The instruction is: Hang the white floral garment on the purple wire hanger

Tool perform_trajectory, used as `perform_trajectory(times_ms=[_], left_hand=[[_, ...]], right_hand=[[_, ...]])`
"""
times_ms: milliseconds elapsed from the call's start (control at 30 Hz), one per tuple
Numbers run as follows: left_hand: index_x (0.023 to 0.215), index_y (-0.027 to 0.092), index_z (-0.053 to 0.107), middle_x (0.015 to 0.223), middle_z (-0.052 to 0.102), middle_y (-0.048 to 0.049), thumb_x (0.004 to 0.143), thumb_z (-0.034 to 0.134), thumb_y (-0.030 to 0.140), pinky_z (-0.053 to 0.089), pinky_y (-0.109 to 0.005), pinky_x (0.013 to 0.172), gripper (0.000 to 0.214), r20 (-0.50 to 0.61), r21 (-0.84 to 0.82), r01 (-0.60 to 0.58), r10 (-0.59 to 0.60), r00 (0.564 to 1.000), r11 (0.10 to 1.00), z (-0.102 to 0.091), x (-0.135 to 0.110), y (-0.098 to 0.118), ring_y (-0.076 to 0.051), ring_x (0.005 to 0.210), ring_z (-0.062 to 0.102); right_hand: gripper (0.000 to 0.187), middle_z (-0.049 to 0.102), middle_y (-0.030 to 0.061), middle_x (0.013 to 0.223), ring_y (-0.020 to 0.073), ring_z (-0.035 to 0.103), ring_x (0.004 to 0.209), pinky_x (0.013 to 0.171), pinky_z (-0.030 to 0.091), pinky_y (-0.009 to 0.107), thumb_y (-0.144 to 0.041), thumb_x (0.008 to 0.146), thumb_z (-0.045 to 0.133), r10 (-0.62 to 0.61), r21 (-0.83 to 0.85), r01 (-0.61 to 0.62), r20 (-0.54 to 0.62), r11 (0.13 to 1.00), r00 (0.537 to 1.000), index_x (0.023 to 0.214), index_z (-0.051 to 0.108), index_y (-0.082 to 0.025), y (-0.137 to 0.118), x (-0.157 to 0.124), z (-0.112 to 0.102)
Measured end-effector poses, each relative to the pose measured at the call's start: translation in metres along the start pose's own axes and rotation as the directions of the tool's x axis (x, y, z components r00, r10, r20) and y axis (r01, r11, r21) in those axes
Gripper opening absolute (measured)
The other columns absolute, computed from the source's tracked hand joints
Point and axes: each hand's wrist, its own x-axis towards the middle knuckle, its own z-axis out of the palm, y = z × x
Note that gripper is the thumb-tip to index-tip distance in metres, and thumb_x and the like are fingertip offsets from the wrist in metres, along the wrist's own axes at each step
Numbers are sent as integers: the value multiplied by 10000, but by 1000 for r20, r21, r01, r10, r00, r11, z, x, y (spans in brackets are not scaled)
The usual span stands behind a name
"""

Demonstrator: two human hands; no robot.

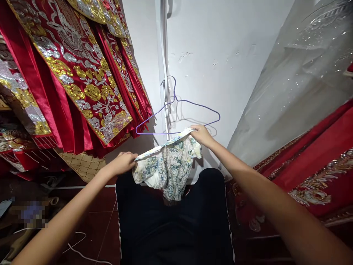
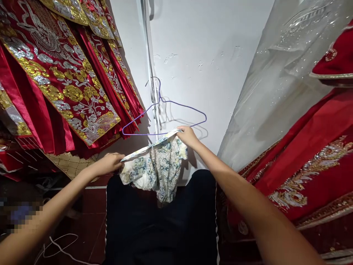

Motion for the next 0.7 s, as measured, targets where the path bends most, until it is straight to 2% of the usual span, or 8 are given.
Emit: perform_trajectory(times_ms=[100,167,233,333,433,533,600,700], left_hand=[[1255,227,626,1339,630,-127,920,407,244,382,-501,1072,401,-127,103,92,-79,989,990,-13,9,-14,-330,1364,465],[1278,197,620,1483,514,-121,914,393,226,361,-458,1120,430,-250,72,109,-88,964,991,-32,13,-12,-300,1417,410],[1194,185,662,1512,485,-104,927,370,237,400,-380,1093,399,-375,-22,120,-119,919,993,-55,17,-4,-276,1363,482],[1115,196,684,1300,666,-116,981,299,315,480,-333,946,425,-486,-147,150,-204,850,978,-85,26,10,-268,1128,646],[1001,198,700,987,750,-129,980,309,356,493,-340,816,422,-490,-77,229,-236,839,971,-103,44,16,-286,926,687],[842,187,694,883,727,-166,939,386,399,490,-377,753,386,-489,16,356,-303,818,934,-113,69,2,-332,867,682],[727,182,663,797,705,-164,888,473,442,488,-378,725,360,-466,5,399,-351,812,917,-114,82,-14,-339,827,678],[562,191,581,581,616,-90,778,603,418,463,-316,652,314,-392,-154,301,-338,856,941,-109,92,-33,-265,665,636]], right_hand=[[210,496,-21,547,124,397,518,509,278,244,-268,701,489,1,-97,1,18,995,1000,687,667,-158,-10,-15,-23],[197,456,-26,526,121,392,507,495,265,241,-262,701,480,3,-142,-5,-15,990,1000,669,646,-161,-18,-22,-32],[182,440,-28,517,118,392,502,487,259,239,-258,693,479,12,-175,-18,-34,984,999,652,629,-165,-25,-27,-36],[170,418,-34,507,108,363,486,476,239,239,-258,683,482,28,-130,-29,-13,991,1000,651,621,-166,-33,-31,-32],[212,410,-39,507,98,315,463,463,206,241,-260,687,474,61,14,-62,37,998,997,730,656,-161,-44,-36,-21],[262,410,-43,520,94,286,449,459,176,243,-265,724,474,85,75,-93,111,993,990,843,686,-165,-53,-41,-16],[227,422,-40,538,93,298,458,461,178,241,-281,753,498,64,54,-73,142,996,988,831,679,-169,-56,-43,-20],[204,434,-34,550,94,321,482,472,194,237,-330,780,542,33,2,-34,138,999,990,758,657,-164,-54,-42,-33]])
